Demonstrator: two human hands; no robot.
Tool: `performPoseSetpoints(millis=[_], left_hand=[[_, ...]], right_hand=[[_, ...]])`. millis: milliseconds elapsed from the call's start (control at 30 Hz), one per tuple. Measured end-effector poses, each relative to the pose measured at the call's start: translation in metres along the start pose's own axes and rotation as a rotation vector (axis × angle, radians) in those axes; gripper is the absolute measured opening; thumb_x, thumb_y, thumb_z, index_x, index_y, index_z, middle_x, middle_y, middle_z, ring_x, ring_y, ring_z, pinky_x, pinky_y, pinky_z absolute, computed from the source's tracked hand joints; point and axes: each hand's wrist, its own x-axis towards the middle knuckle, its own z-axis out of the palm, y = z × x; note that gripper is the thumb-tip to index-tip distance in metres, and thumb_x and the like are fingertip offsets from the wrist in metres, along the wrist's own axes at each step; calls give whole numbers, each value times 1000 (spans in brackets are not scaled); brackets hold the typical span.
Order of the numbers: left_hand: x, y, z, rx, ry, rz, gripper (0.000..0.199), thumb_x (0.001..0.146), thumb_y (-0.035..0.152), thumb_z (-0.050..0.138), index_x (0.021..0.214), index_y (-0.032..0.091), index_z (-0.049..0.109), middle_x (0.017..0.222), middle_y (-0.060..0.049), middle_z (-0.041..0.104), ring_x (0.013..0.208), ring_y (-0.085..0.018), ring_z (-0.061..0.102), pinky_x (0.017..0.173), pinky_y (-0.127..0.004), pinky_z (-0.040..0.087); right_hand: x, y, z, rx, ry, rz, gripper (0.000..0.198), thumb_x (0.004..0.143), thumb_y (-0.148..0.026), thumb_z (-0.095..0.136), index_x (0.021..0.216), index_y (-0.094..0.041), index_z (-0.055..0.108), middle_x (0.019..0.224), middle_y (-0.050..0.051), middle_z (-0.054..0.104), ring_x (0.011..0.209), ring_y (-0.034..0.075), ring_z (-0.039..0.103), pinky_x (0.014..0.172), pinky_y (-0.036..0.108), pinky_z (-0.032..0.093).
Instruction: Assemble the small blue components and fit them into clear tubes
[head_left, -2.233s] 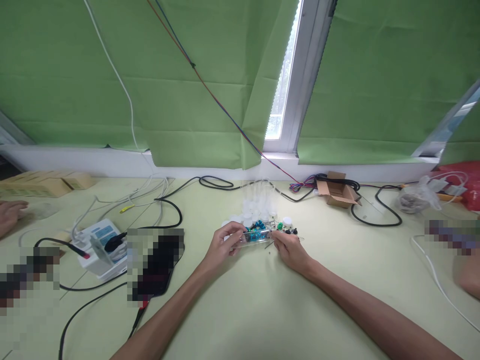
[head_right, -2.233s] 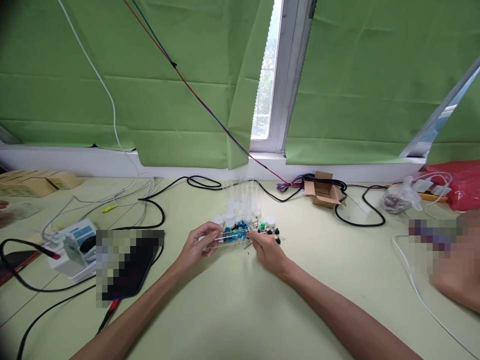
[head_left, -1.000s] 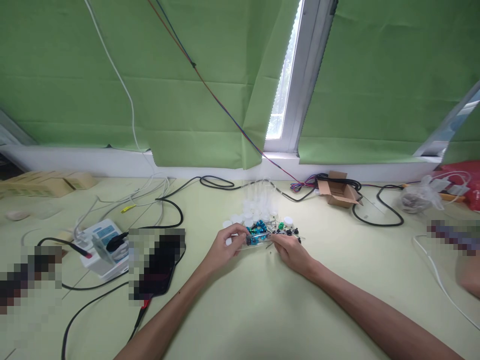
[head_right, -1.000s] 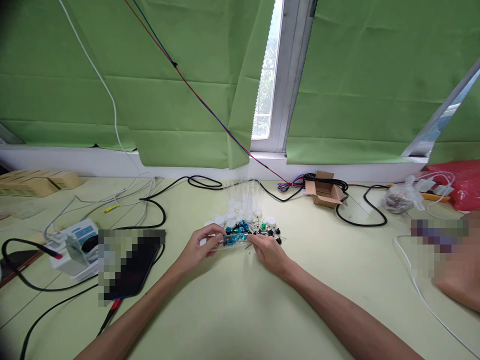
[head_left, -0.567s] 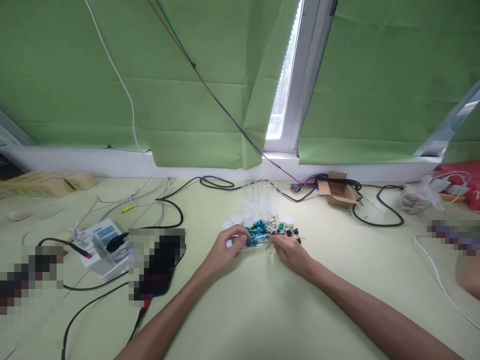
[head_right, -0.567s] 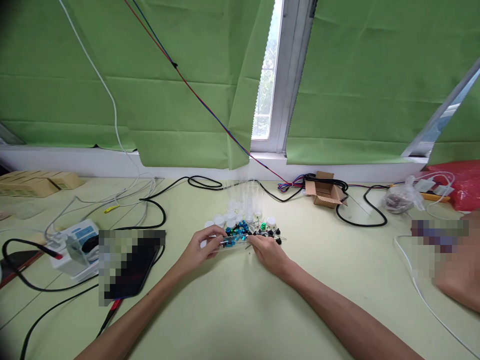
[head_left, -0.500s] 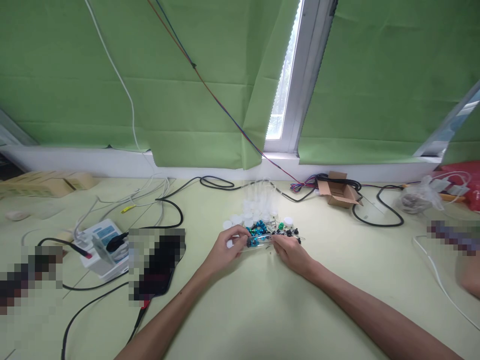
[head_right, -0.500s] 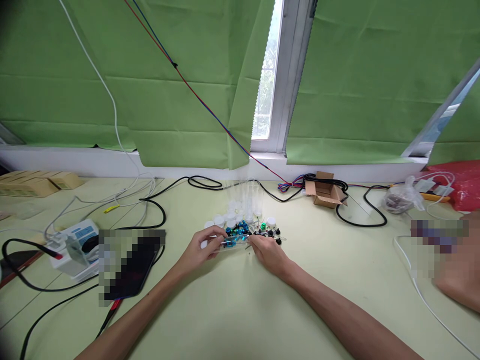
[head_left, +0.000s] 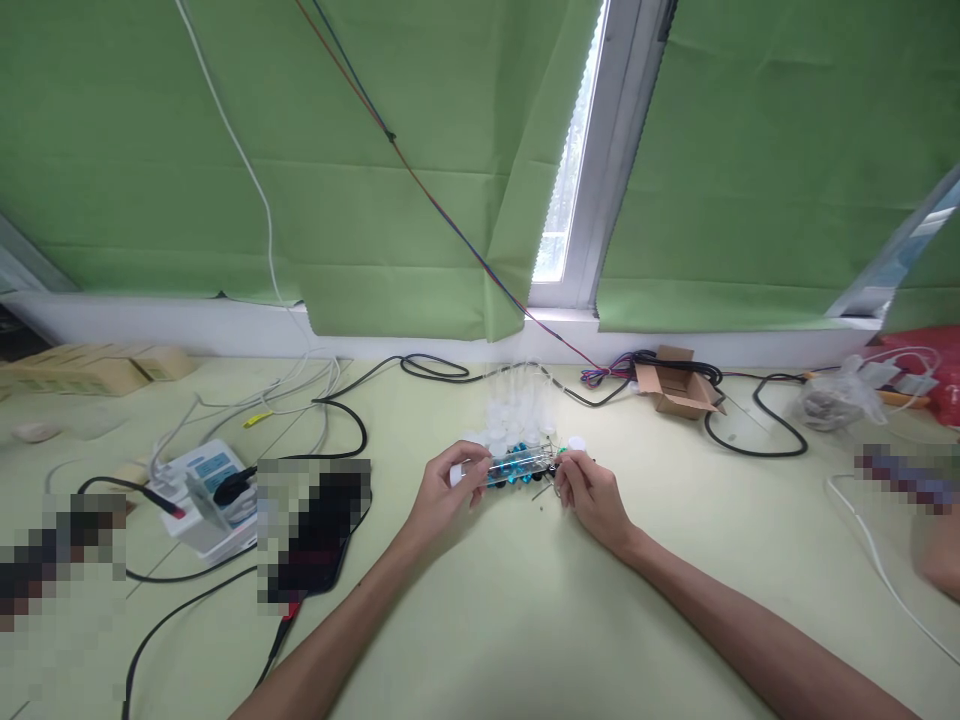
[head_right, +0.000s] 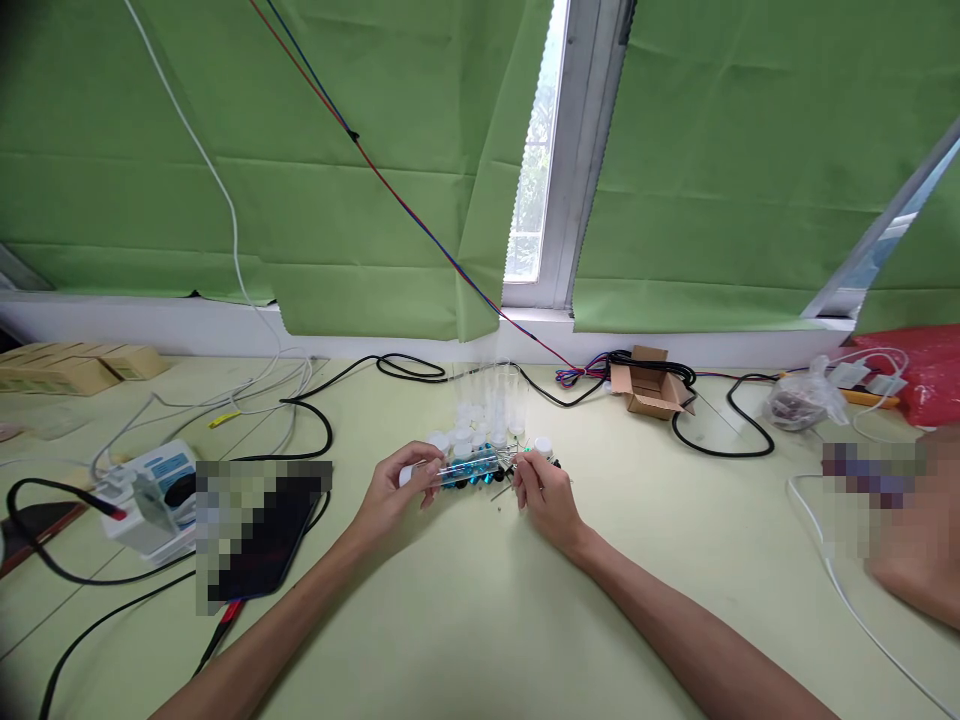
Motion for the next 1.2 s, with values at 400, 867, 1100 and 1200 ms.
performPoseSetpoints(millis=[400,867,1100,1200], left_hand=[[-4,1,5,91,-49,39,18,85,36,60,91,19,63,71,1,57,53,-11,48,59,-26,39],[-8,-2,7,307,-97,51,22,87,35,57,102,21,64,100,-7,67,70,-16,58,57,-25,42],[-8,0,7,356,-108,60,21,89,35,54,102,21,62,98,-5,65,79,-18,59,67,-26,45],[-9,1,7,377,-118,67,21,89,34,53,103,21,61,100,-5,65,84,-19,60,74,-28,46]], right_hand=[[0,-6,-1,24,-18,11,35,99,-37,37,70,-21,46,57,-4,48,44,9,45,48,24,42],[1,-2,-1,24,-8,26,32,99,-35,38,72,-21,46,58,-4,48,42,9,45,46,23,41],[0,0,-1,0,-21,29,31,99,-31,37,71,-20,45,56,-4,48,42,8,45,48,22,41],[0,0,-1,-5,-26,22,31,99,-31,37,71,-20,45,57,-4,48,42,8,45,50,22,41]])
